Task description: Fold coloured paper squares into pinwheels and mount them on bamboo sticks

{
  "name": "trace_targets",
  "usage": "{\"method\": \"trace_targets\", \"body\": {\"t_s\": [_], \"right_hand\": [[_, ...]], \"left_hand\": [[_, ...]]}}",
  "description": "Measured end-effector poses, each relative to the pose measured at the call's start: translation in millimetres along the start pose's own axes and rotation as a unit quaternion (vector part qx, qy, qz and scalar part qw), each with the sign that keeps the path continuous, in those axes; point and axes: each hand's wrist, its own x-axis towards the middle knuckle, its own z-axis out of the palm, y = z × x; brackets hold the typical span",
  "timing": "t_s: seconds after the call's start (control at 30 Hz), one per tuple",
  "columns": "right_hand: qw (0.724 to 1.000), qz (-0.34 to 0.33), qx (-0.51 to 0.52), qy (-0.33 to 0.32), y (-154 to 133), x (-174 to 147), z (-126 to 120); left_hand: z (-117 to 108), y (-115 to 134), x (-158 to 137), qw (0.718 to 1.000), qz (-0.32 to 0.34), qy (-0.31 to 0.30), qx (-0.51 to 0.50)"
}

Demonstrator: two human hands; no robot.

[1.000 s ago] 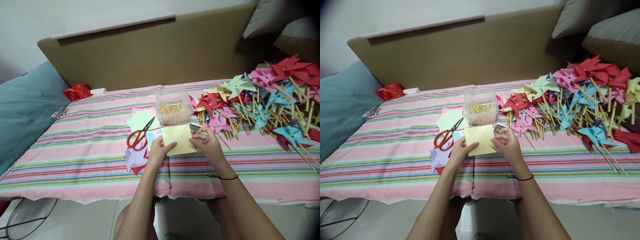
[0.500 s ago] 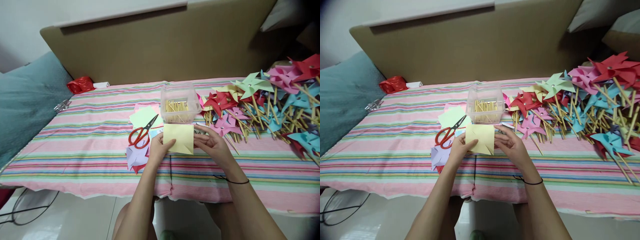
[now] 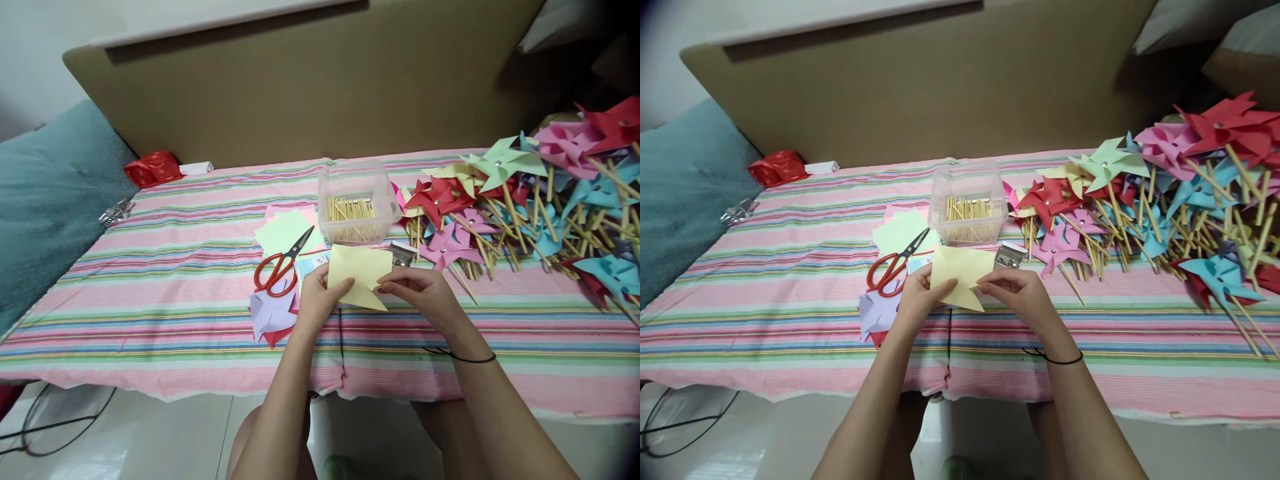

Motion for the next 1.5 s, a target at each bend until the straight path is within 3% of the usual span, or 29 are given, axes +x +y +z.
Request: {"method": "trace_targets", "body": {"t_s": [0.3,0.8,1.5], "right_hand": [[0.991,0.063,0.057,0.104,5,5,6],[0.985,0.041,0.106,0.128,1,9,17],[0.99,0.036,0.078,0.107,-1,8,18]], "left_hand": [[10,-2,3,1.0,0.015,-0.015,0.012],[13,0,3,0.999,0.03,-0.022,0.014],[16,5,-1,0.999,0.04,0.016,0.031]]}}
